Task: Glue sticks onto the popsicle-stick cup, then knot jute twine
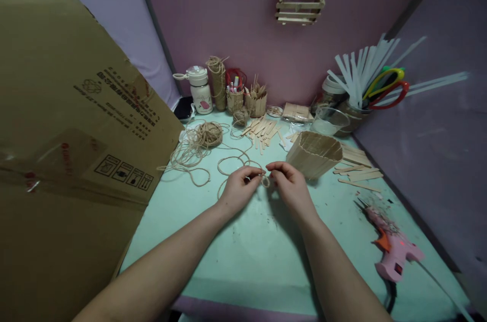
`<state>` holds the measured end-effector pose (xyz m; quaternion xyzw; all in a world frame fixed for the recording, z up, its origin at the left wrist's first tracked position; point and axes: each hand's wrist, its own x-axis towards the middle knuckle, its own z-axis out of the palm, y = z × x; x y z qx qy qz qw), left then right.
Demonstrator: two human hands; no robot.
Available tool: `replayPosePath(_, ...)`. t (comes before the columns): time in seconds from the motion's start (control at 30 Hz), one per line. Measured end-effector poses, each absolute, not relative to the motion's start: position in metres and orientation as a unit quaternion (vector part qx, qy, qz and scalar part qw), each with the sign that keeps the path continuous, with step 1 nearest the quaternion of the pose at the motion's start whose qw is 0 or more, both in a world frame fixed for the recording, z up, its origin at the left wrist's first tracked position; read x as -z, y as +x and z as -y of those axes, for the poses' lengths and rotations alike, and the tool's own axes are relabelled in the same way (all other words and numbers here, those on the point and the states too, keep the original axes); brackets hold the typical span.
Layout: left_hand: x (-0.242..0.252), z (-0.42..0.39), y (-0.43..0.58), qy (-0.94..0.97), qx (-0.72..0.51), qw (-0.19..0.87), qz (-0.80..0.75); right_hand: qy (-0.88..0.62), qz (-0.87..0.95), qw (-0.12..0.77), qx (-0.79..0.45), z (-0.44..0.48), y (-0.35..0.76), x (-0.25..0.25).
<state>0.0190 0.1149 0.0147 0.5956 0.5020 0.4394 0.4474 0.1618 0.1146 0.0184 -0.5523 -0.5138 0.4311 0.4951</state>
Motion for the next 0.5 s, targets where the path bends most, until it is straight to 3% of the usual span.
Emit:
replayPosePath(0.27,-0.0113,-0.1135,0.0187,0.648,-0.405,0.420,-0.490,-0.523,0.506,0.485,-0.485,-0.1133,0.1576,-0.0189)
replayPosePath(0.5,-0.0100,-0.1125,0.0199,0.669,-0.409,0.403,-0.473,-0.505,0.374,0.529,-0.569,-0.1123,0.1541,-0.0207)
